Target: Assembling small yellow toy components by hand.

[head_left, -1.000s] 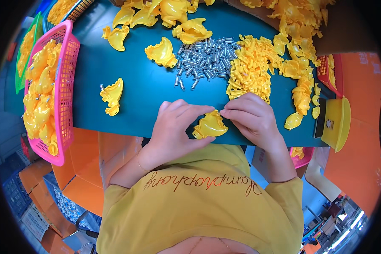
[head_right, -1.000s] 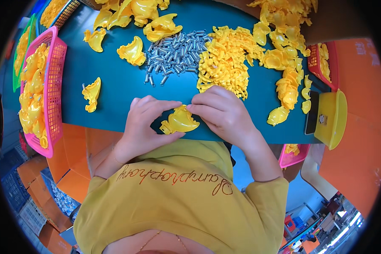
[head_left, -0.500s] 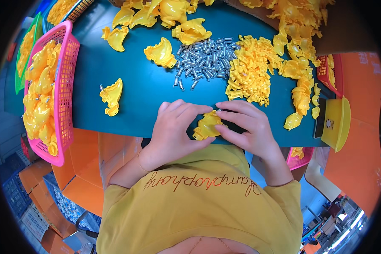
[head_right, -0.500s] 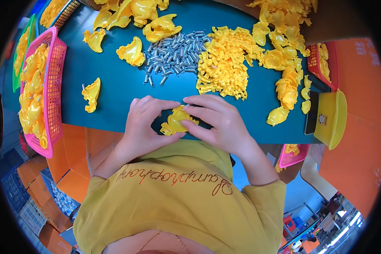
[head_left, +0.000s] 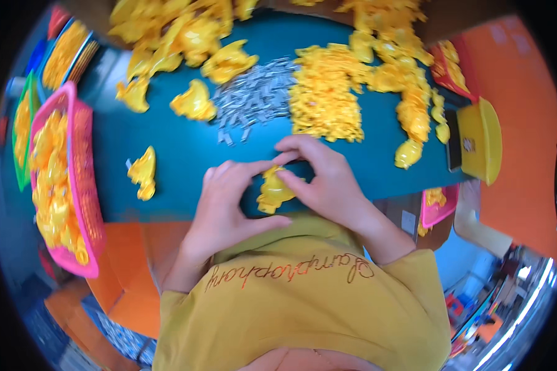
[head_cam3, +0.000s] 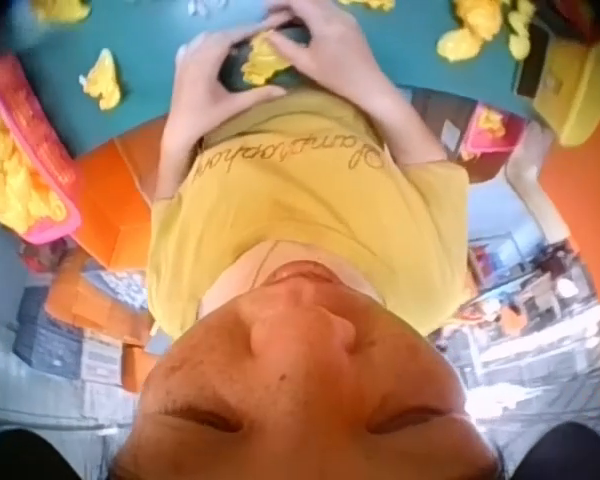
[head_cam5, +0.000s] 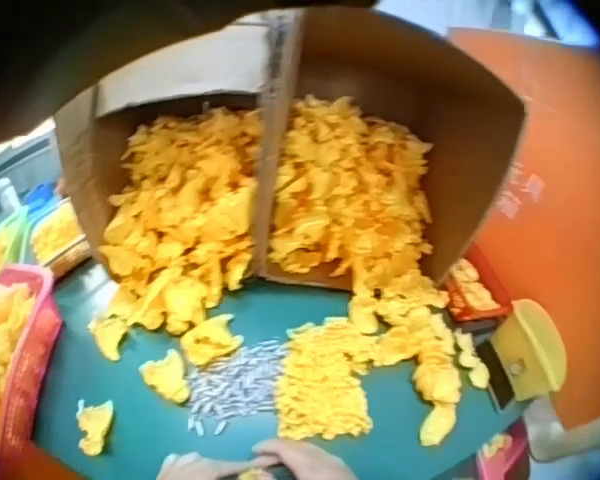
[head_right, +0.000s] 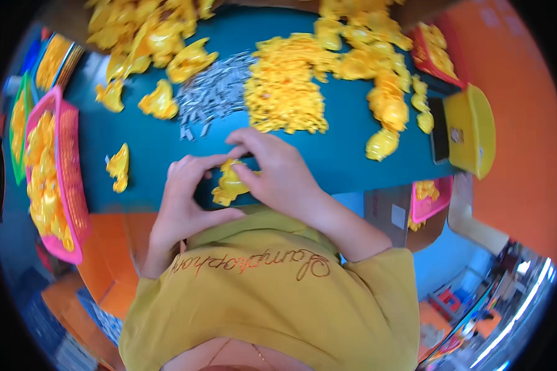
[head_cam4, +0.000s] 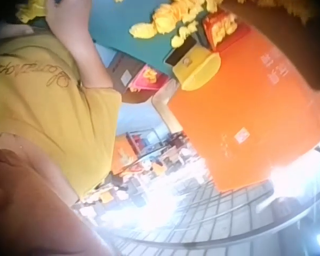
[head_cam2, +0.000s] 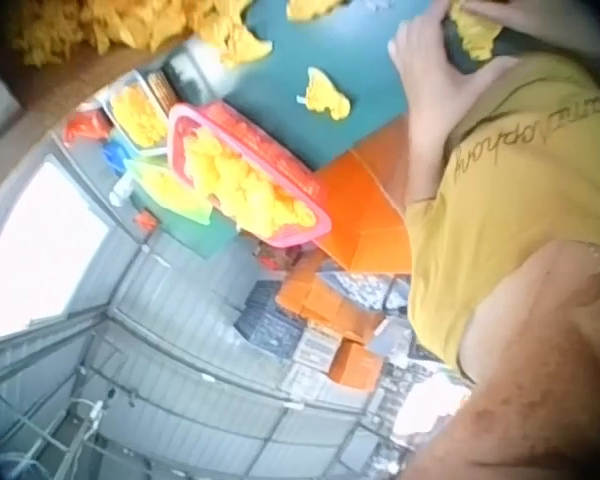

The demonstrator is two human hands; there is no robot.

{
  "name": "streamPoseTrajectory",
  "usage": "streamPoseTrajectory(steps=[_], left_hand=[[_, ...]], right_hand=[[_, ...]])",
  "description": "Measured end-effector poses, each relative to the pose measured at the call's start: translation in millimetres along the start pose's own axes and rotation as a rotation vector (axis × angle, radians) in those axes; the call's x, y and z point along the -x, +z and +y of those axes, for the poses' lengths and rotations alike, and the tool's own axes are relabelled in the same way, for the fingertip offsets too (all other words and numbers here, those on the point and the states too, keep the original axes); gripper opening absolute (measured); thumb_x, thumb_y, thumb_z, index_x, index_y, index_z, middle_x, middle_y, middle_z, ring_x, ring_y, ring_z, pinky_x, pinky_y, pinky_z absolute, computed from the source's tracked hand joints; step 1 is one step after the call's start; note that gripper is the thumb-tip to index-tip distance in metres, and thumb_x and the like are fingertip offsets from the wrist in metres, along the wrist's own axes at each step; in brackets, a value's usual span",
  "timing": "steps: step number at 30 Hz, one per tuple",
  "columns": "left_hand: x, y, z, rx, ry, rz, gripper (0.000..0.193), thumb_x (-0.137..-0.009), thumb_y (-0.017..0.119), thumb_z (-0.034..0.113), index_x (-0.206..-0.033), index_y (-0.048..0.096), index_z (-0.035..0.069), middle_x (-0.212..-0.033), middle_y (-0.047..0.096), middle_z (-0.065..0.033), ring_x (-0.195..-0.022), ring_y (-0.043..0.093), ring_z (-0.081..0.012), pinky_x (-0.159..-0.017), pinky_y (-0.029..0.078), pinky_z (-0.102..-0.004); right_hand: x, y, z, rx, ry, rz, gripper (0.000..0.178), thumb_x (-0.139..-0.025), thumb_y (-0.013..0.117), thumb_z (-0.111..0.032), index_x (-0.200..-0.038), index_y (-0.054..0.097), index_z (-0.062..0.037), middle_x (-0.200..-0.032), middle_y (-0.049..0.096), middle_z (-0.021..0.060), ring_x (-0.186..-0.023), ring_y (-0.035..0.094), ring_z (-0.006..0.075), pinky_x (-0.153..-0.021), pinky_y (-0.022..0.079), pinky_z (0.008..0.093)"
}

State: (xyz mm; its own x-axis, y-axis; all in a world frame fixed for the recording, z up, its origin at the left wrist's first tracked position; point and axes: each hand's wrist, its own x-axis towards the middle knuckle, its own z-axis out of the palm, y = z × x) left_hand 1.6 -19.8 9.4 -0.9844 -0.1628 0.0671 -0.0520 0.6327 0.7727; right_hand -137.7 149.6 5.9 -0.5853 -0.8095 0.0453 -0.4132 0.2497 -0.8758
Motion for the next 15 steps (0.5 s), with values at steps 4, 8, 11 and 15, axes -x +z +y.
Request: streamPoseTrajectory(steps=[4,8,11,15], left_hand=[[5.4,-0.8,-4.1,0.013,0.014,-0.04,0.089,-0.058,0.1,0.037,-0.136,0.066,0.013,-0.102,0.066,-0.0016,-0.09,0.056,-0.0224,-0.085,0.039,-0.0365],[1.9,-1.1,-0.5,-0.045,0.024,-0.056,0.091,-0.057,0.1,0.041,-0.137,0.066,0.014,-0.102,0.065,-0.0009,-0.09,0.056,-0.0215,-0.084,0.038,-0.0361],[-1.5,5.4,-5.3,-0.149,0.159,-0.078,0.089,-0.058,0.099,0.044,-0.135,0.068,0.014,-0.102,0.064,-0.0008,-0.092,0.056,-0.0214,-0.084,0.036,-0.0358],[1.6,9.3,0.5,-0.183,0.118,-0.032,0.089,-0.056,0.1,0.044,-0.132,0.068,0.012,-0.11,0.067,-0.0037,-0.097,0.056,-0.0234,-0.087,0.04,-0.0374]], right_hand=[[1.9,3.5,8.4,0.05,-0.107,0.063,0.041,-0.09,0.077,-0.007,-0.129,0.064,-0.004,-0.117,0.074,0.0101,-0.105,0.071,0.0273,-0.09,0.056,0.0387],[13.6,10.9,14.4,0.009,-0.179,0.094,0.041,-0.091,0.078,-0.011,-0.13,0.067,-0.0078,-0.118,0.076,0.008,-0.107,0.069,0.0297,-0.092,0.055,0.042],[20.5,0.4,15.3,-0.036,-0.197,0.163,0.034,-0.09,0.08,-0.014,-0.124,0.072,-0.0104,-0.115,0.076,0.0076,-0.106,0.07,0.03,-0.091,0.056,0.0411],[47.3,-77.0,26.5,0.323,-0.08,0.261,0.021,-0.089,0.082,-0.016,-0.108,0.078,-0.0071,-0.112,0.076,0.0099,-0.098,0.072,0.029,-0.087,0.056,0.0385]])
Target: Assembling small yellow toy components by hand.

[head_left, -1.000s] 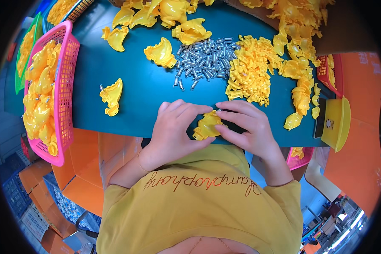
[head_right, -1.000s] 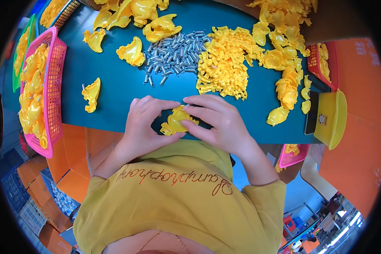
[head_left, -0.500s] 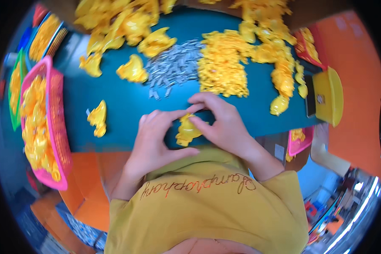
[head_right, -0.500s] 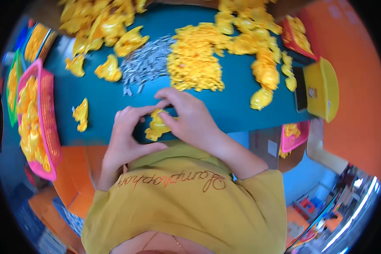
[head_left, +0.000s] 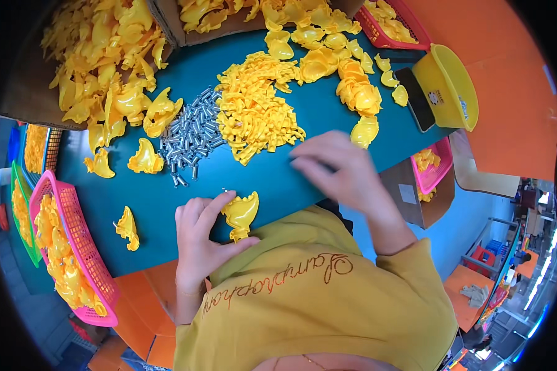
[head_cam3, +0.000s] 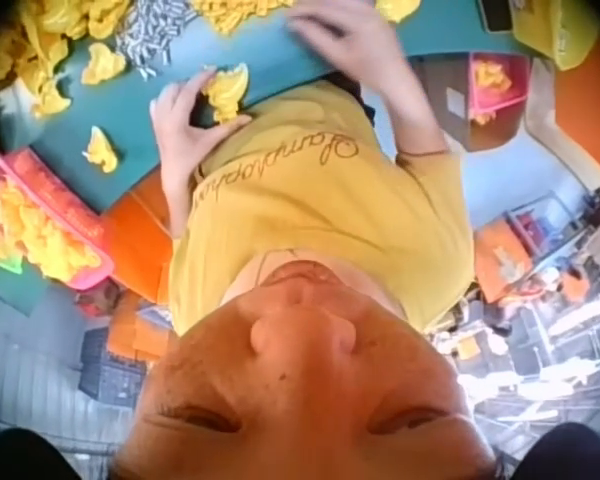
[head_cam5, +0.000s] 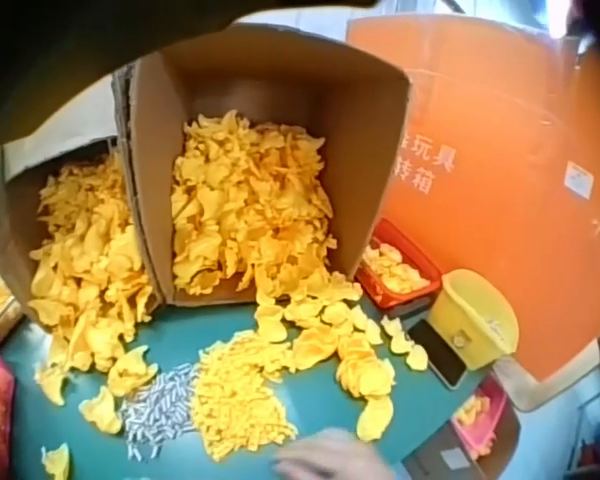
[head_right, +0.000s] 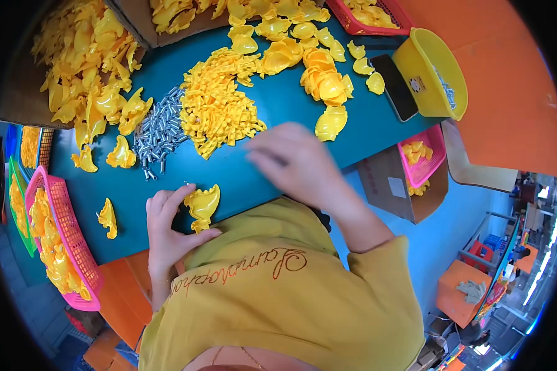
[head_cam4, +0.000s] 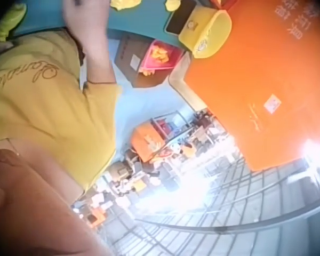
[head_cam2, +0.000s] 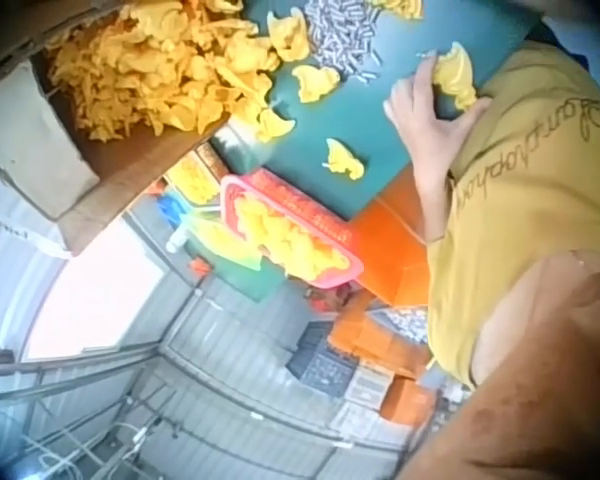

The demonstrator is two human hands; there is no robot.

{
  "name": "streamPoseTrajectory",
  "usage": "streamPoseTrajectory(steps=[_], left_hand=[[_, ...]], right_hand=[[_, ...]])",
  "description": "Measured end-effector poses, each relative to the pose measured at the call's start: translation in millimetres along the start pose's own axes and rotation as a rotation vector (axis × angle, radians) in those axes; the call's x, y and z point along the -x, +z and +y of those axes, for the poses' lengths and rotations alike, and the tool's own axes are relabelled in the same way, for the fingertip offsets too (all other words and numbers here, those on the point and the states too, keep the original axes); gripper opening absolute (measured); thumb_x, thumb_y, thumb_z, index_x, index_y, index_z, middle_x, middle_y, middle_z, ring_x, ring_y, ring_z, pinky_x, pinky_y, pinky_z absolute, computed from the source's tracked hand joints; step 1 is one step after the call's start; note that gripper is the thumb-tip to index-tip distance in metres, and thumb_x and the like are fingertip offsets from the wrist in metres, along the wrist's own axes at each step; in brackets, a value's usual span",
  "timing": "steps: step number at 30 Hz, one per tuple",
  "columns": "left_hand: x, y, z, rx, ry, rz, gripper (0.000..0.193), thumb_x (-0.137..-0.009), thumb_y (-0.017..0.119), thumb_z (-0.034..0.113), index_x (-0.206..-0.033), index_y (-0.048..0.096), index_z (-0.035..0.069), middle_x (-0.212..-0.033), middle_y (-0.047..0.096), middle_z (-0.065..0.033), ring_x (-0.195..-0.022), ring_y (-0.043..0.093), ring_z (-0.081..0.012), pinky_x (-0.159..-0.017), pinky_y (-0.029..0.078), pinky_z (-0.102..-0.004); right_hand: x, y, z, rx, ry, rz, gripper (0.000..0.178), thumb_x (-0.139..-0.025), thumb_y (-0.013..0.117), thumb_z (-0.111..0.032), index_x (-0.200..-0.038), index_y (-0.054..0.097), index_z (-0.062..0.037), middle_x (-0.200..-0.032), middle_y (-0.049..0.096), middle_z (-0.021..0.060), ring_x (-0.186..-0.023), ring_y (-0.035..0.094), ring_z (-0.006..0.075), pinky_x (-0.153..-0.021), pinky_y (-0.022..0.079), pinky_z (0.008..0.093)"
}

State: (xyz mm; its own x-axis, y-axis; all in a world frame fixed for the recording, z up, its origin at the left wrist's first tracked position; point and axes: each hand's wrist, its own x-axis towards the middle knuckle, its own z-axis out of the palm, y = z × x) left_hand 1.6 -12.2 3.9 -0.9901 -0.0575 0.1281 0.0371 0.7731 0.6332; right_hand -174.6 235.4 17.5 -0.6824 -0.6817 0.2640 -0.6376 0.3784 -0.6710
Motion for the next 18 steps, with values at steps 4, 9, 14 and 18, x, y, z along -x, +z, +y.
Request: streamPoseTrajectory(steps=[4,9,14,18], left_hand=[[-9.4,8.6,1.1,-0.004,0.071,0.15,0.088,-0.056,0.102,0.041,-0.132,0.068,0.012,-0.109,0.067,-0.0026,-0.094,0.056,-0.0227,-0.085,0.041,-0.0362],[-2.4,15.6,8.7,-0.027,-0.087,0.143,0.088,-0.059,0.101,0.042,-0.134,0.066,0.011,-0.115,0.069,-0.0022,-0.094,0.058,-0.022,-0.087,0.042,-0.0358],[2.2,19.0,16.4,-0.063,-0.215,0.18,0.089,-0.063,0.099,0.045,-0.137,0.064,0.01,-0.123,0.072,-0.0033,-0.1,0.063,-0.0226,-0.09,0.041,-0.0362],[-1.0,16.3,13.4,-0.027,-0.198,0.173,0.091,-0.065,0.098,0.047,-0.141,0.063,0.011,-0.121,0.072,-0.0027,-0.095,0.061,-0.0208,-0.086,0.04,-0.0352]], right_hand=[[28.7,-57.7,15.9,0.389,0.424,0.212,0.03,-0.089,0.083,-0.024,-0.109,0.076,-0.0018,-0.1,0.073,0.011,-0.085,0.068,0.0254,-0.074,0.054,0.0361],[37.7,-42.9,28.6,0.503,0.396,0.204,0.041,-0.088,0.085,-0.029,-0.115,0.073,-0.0008,-0.1,0.071,0.0114,-0.081,0.066,0.0252,-0.071,0.053,0.0358],[27.3,-37.4,17.9,0.278,0.505,0.167,0.039,-0.084,0.087,-0.015,-0.117,0.071,-0.0028,-0.09,0.066,0.0062,-0.076,0.058,0.0155,-0.069,0.05,0.0298],[29.4,-26.2,9.0,-0.24,0.492,0.251,0.037,-0.084,0.085,0.002,-0.118,0.07,0.0016,-0.1,0.074,0.0051,-0.086,0.066,0.0098,-0.075,0.052,0.0225]])
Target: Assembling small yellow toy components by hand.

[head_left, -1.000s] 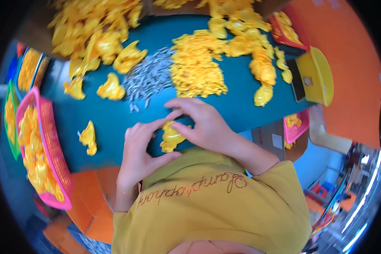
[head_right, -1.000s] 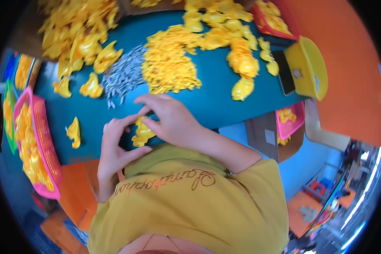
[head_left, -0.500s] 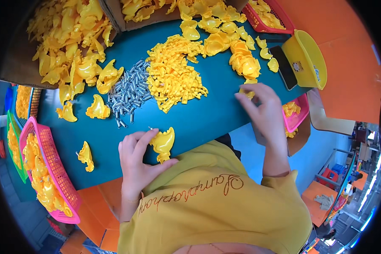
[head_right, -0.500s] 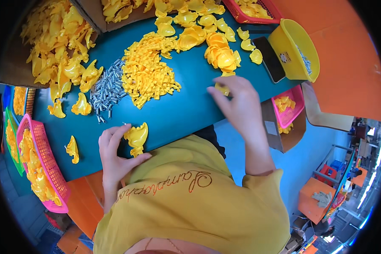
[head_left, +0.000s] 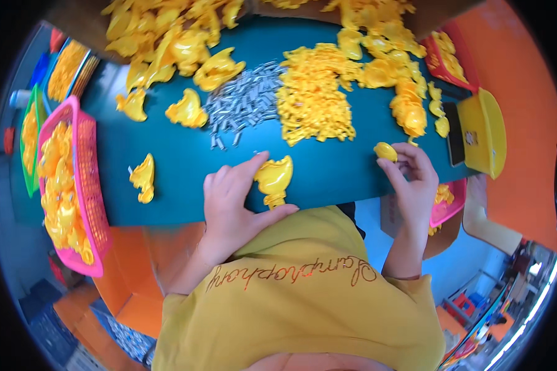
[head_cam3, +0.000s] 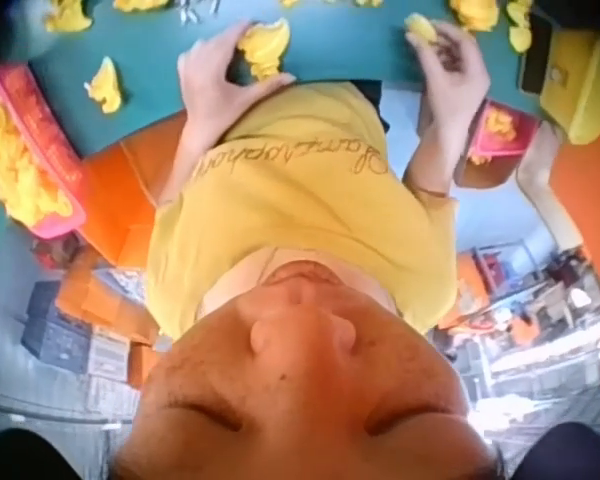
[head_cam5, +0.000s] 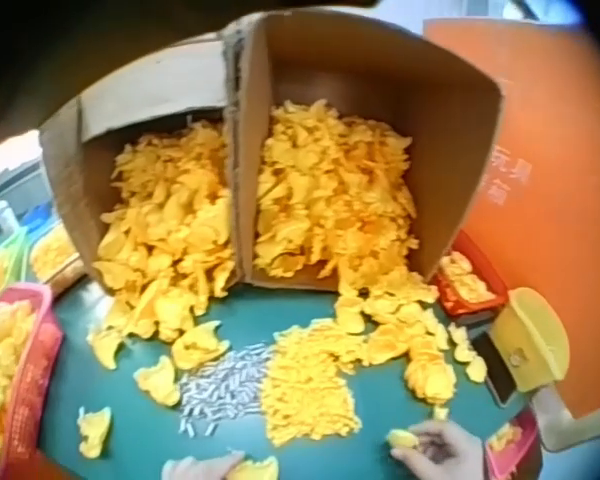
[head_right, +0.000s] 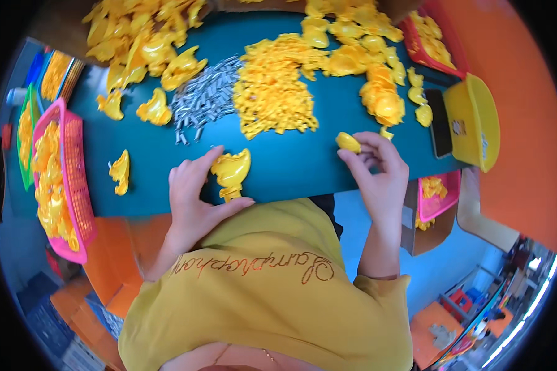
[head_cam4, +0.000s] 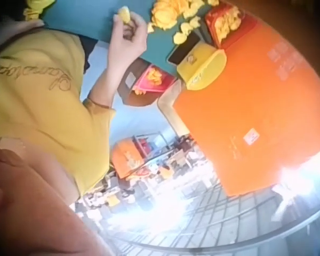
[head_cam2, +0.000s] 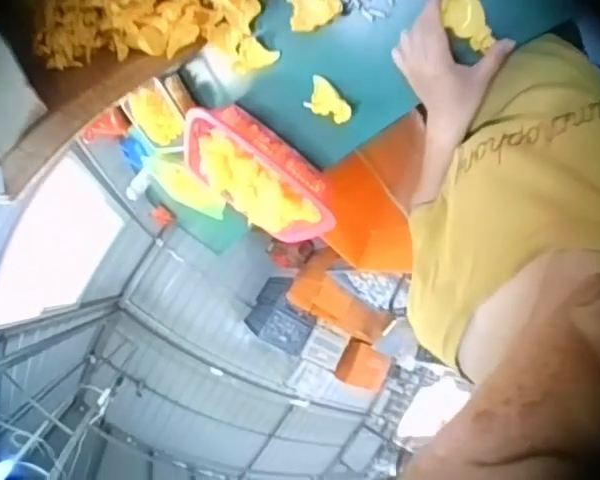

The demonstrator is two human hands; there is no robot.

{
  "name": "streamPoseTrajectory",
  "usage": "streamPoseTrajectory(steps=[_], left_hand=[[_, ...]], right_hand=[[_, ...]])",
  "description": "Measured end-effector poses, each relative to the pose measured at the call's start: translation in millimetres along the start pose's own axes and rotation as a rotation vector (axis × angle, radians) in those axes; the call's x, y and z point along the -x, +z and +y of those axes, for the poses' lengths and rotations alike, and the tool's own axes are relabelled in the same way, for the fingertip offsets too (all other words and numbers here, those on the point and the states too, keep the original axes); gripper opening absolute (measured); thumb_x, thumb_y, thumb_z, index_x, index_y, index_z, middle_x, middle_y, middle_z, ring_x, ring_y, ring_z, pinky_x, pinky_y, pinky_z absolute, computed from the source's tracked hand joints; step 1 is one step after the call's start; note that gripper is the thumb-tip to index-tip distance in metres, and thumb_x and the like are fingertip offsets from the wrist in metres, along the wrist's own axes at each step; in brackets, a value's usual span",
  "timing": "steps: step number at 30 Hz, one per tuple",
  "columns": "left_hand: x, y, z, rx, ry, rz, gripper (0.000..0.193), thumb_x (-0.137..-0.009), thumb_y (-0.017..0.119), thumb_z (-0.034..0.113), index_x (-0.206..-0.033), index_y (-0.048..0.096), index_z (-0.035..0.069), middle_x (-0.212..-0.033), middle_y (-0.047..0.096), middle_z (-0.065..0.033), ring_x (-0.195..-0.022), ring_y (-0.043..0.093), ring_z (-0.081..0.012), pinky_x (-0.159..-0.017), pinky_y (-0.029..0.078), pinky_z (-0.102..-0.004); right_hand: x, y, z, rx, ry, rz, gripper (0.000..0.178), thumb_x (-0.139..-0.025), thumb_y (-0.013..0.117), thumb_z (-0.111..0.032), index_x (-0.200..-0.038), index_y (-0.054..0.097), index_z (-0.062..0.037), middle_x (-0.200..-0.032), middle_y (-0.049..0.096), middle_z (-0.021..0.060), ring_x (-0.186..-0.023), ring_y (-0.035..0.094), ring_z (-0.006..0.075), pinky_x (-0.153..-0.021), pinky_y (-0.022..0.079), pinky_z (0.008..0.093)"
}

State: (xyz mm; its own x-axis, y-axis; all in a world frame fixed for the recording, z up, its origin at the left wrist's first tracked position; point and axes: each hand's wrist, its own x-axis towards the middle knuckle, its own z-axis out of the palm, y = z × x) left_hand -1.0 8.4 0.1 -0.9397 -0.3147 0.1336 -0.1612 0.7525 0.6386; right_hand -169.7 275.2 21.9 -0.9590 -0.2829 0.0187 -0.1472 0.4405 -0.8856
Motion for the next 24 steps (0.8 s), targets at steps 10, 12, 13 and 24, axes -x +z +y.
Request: streamPoseTrajectory(steps=[10,12,13,24], left_hand=[[0.3,1.0,-6.8,0.107,0.117,0.035,0.089,-0.066,0.095,0.04,-0.145,0.062,0.017,-0.123,0.073,0.0005,-0.09,0.061,-0.0178,-0.082,0.039,-0.0358],[1.0,1.2,-7.8,0.09,0.123,0.032,0.087,-0.067,0.094,0.04,-0.145,0.062,0.017,-0.122,0.073,0.001,-0.089,0.06,-0.0175,-0.081,0.039,-0.0359],[1.2,1.3,-7.9,0.068,0.138,0.028,0.086,-0.068,0.094,0.04,-0.145,0.062,0.017,-0.121,0.073,0.0014,-0.088,0.06,-0.0173,-0.08,0.039,-0.0361],[1.5,6.6,-7.5,0.09,0.139,0.096,0.082,-0.07,0.09,0.032,-0.145,0.061,0.015,-0.11,0.073,0.0035,-0.083,0.06,-0.015,-0.078,0.039,-0.0342]], right_hand=[[12.9,92.7,-37.2,-0.131,-0.124,-0.542,0.033,-0.085,0.087,-0.008,-0.117,0.078,-0.007,-0.092,0.073,0.0012,-0.086,0.063,0.0097,-0.073,0.05,0.0257],[13.9,95.7,-36.7,-0.066,-0.196,-0.558,0.033,-0.085,0.086,-0.011,-0.117,0.077,-0.0057,-0.092,0.072,0.0017,-0.087,0.065,0.0118,-0.074,0.051,0.0274],[14.0,95.8,-35.7,-0.061,-0.193,-0.566,0.033,-0.085,0.086,-0.011,-0.117,0.077,-0.0057,-0.092,0.072,0.0017,-0.087,0.065,0.0118,-0.074,0.051,0.0274],[28.1,98.5,-28.0,-0.24,0.029,-0.582,0.027,-0.094,0.078,0.001,-0.12,0.072,0.0049,-0.106,0.076,0.0079,-0.094,0.072,0.0109,-0.081,0.055,0.0225]])
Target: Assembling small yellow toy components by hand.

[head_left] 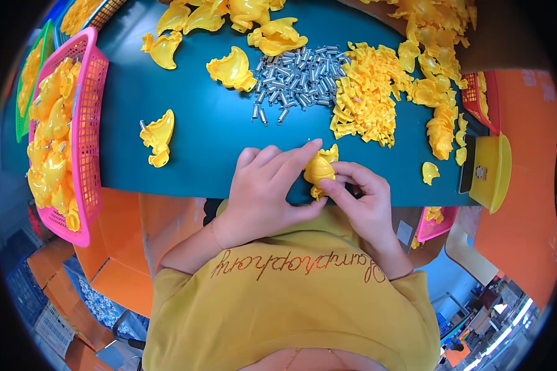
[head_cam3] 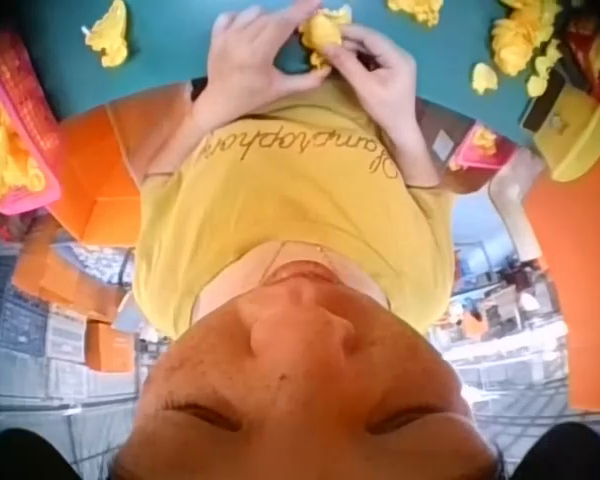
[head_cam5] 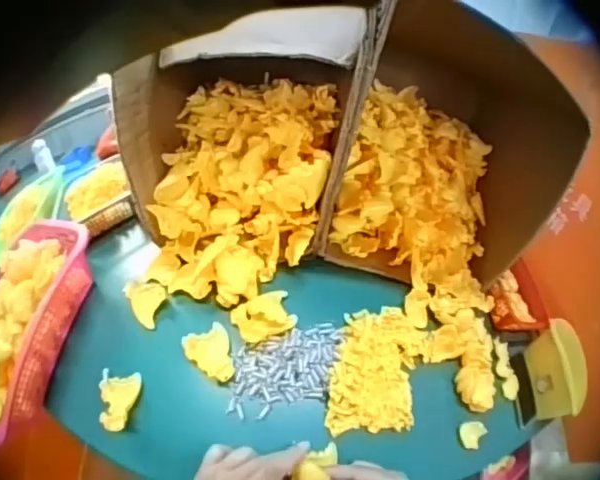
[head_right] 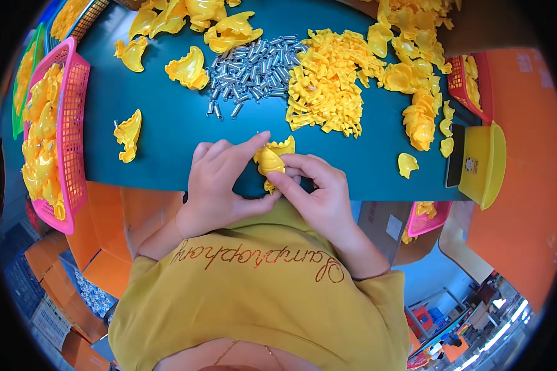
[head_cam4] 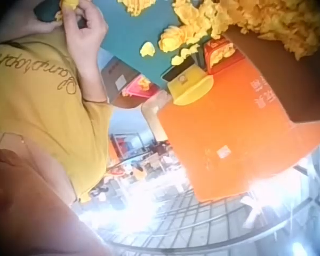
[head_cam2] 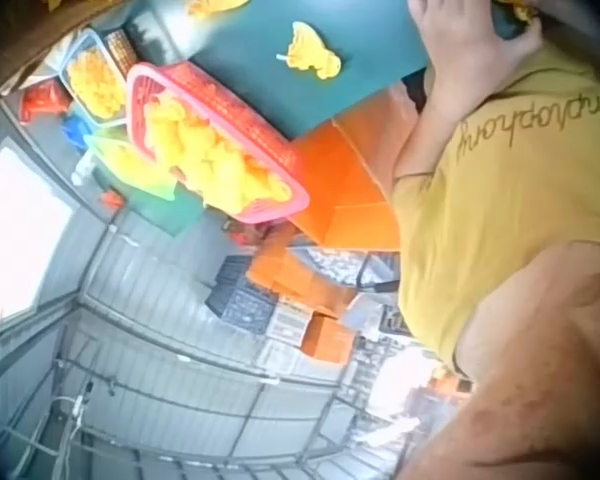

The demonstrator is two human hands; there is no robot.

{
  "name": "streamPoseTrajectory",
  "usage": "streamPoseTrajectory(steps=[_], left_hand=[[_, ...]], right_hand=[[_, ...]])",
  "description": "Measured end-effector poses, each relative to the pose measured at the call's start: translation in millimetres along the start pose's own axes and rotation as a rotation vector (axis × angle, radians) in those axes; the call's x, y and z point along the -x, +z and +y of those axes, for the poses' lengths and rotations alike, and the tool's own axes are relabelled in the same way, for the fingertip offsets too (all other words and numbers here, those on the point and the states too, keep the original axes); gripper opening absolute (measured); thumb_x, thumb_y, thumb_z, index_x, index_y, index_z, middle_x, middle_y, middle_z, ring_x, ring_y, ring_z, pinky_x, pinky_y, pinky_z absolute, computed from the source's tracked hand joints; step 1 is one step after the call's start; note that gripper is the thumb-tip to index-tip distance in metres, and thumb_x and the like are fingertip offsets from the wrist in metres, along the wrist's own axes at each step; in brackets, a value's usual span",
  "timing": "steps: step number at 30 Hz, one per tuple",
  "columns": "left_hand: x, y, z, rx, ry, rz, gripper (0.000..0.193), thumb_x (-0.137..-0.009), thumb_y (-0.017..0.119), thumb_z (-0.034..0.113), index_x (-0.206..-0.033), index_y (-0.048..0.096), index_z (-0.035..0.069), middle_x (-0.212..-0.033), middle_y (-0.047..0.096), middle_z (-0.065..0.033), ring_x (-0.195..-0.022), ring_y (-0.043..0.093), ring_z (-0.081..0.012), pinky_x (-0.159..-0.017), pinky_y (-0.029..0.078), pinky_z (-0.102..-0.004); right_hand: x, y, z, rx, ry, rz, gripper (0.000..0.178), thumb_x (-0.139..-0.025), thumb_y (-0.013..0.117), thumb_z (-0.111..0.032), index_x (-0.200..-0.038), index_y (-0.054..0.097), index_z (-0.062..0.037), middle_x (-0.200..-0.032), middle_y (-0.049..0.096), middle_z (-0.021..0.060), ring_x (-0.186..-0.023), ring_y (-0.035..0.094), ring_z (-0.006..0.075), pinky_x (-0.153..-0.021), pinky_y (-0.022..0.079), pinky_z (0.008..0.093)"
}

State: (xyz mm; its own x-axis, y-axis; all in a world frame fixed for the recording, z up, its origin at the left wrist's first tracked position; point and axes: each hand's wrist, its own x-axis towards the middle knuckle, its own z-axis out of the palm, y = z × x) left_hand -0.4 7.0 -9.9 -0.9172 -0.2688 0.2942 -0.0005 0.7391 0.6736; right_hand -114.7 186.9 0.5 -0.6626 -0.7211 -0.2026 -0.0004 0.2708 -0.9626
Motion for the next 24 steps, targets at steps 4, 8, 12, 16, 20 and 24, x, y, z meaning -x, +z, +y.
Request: streamPoseTrajectory(steps=[4,8,12,16,20,24], left_hand=[[0.6,0.9,0.0,-0.005,0.011,0.013,0.084,-0.071,0.09,0.032,-0.147,0.06,0.015,-0.111,0.073,0.0033,-0.084,0.061,-0.0148,-0.078,0.039,-0.0341],[0.5,1.2,0.0,0.006,0.01,0.018,0.083,-0.071,0.089,0.031,-0.147,0.06,0.015,-0.111,0.073,0.0031,-0.085,0.061,-0.0147,-0.078,0.039,-0.0343],[-0.2,-0.2,-1.1,0.032,0.004,0.006,0.085,-0.071,0.09,0.032,-0.148,0.06,0.015,-0.11,0.073,0.003,-0.086,0.061,-0.0149,-0.078,0.038,-0.0348],[-0.3,-1.9,-2.2,0.058,-0.016,-0.022,0.087,-0.07,0.091,0.032,-0.149,0.059,0.014,-0.109,0.072,0.0032,-0.087,0.061,-0.0153,-0.077,0.038,-0.0353],[-0.4,-4.4,-2.1,0.062,-0.04,-0.044,0.089,-0.07,0.092,0.033,-0.15,0.057,0.014,-0.108,0.072,0.0031,-0.087,0.061,-0.0155,-0.077,0.037,-0.0358],[-0.9,-5.1,-2.6,0.068,-0.021,-0.049,0.089,-0.071,0.092,0.035,-0.15,0.057,0.014,-0.107,0.071,0.003,-0.088,0.062,-0.0155,-0.078,0.037,-0.0358]], right_hand=[[-0.6,1.1,-7.1,0.054,0.031,-0.016,0.031,-0.092,0.08,0.0,-0.122,0.071,0.0046,-0.105,0.076,0.0073,-0.09,0.072,0.0098,-0.078,0.054,0.0212],[-2.9,8.9,-17.0,0.042,0.012,0.02,0.034,-0.091,0.082,-0.001,-0.123,0.072,0.004,-0.098,0.076,0.0053,-0.084,0.069,0.0074,-0.074,0.051,0.0199],[-2.1,5.8,-15.4,0.261,-0.15,0.0,0.036,-0.09,0.083,-0.002,-0.124,0.072,0.0035,-0.095,0.076,0.0044,-0.082,0.067,0.0061,-0.073,0.051,0.0197],[-2.3,9.8,-12.9,0.123,-0.08,0.031,0.036,-0.091,0.082,-0.001,-0.125,0.071,0.0039,-0.097,0.077,0.0055,-0.084,0.069,0.007,-0.074,0.052,0.0206],[-7.0,8.3,-13.2,-0.072,0.128,0.041,0.032,-0.093,0.08,0.0,-0.123,0.071,0.0046,-0.099,0.077,0.0076,-0.086,0.071,0.0081,-0.075,0.054,0.0214],[-9.5,5.1,-13.6,-0.166,0.18,0.044,0.029,-0.094,0.079,0.0,-0.121,0.071,0.0051,-0.1,0.078,0.0091,-0.086,0.071,0.0081,-0.076,0.054,0.0208]])
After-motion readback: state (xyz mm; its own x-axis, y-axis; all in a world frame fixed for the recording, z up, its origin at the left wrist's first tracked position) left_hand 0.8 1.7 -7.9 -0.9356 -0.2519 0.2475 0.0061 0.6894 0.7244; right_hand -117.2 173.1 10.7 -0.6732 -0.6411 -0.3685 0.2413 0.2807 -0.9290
